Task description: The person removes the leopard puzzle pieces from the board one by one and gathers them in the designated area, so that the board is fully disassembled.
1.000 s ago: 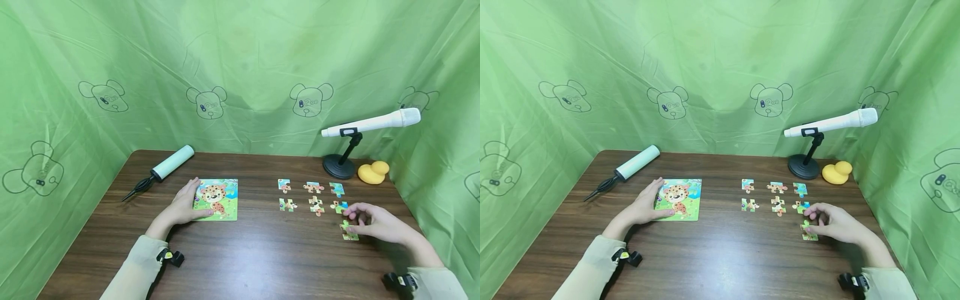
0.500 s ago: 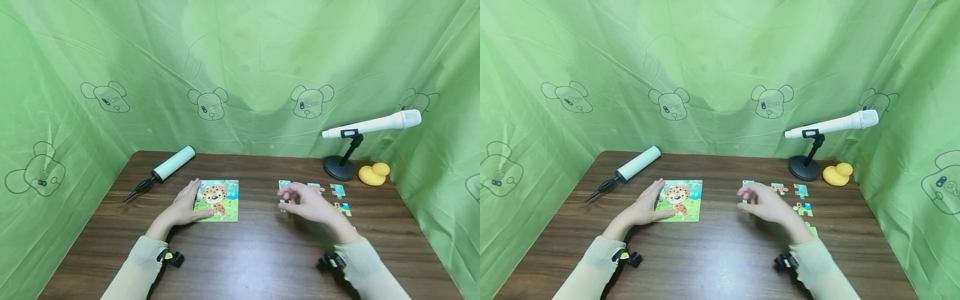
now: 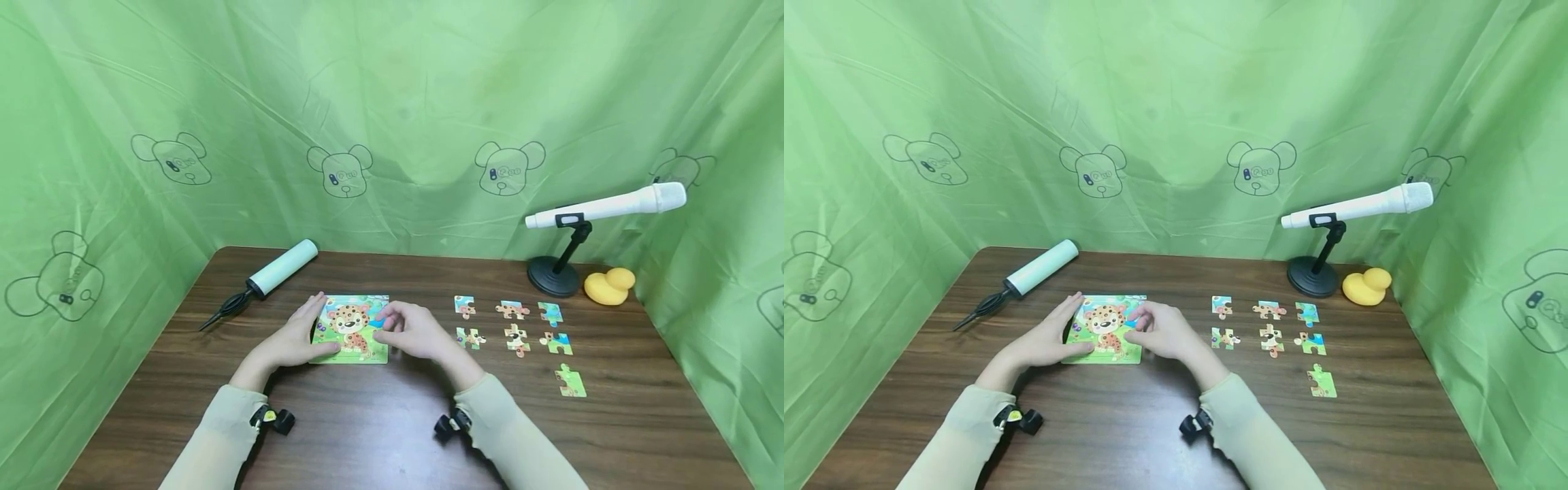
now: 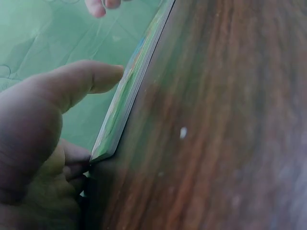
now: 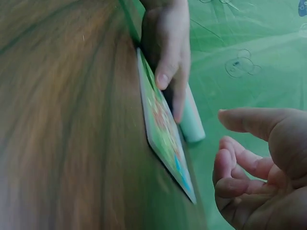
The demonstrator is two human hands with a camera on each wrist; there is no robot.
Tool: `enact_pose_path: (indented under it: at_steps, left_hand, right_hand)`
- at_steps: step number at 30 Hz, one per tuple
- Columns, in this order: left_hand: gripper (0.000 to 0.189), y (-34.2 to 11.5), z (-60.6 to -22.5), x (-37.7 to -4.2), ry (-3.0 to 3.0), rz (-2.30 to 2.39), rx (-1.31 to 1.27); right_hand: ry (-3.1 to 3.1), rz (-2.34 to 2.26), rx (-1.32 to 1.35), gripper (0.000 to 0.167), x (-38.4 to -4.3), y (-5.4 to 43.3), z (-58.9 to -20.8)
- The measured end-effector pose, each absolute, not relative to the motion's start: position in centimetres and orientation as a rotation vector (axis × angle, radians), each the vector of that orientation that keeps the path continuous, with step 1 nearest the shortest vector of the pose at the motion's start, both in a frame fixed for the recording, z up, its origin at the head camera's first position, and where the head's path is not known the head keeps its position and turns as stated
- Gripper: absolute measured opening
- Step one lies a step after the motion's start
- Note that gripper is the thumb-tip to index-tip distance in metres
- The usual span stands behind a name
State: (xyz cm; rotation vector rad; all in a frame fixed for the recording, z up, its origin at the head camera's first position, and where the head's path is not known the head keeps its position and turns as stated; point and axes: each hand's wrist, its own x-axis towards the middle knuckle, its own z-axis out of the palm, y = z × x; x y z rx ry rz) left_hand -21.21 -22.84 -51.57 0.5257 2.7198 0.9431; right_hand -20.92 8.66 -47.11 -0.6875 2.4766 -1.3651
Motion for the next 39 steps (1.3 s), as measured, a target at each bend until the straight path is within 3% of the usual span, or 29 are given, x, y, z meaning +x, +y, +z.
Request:
enact_pose_path:
  at_steps: [13, 24, 39]
  left_hand:
    - [0.12, -23.7, -52.1, -21.6, 2.651, 1.093, 0.544]
    - [0.122, -23.8, -51.8, -21.6, 2.652, 1.046, 0.565]
    - [0.126, -23.9, -51.7, -21.5, 2.636, 1.038, 0.583]
  right_hand:
    - [2.455, -1.306, -0.613, 0.036, -20.9, 4.6, -49.0]
    - [2.437, -1.249, -0.62, 0.05, -20.7, 4.4, -49.3]
    - [2.455, -1.262, -0.599, 0.038, -20.5, 4.2, -49.6]
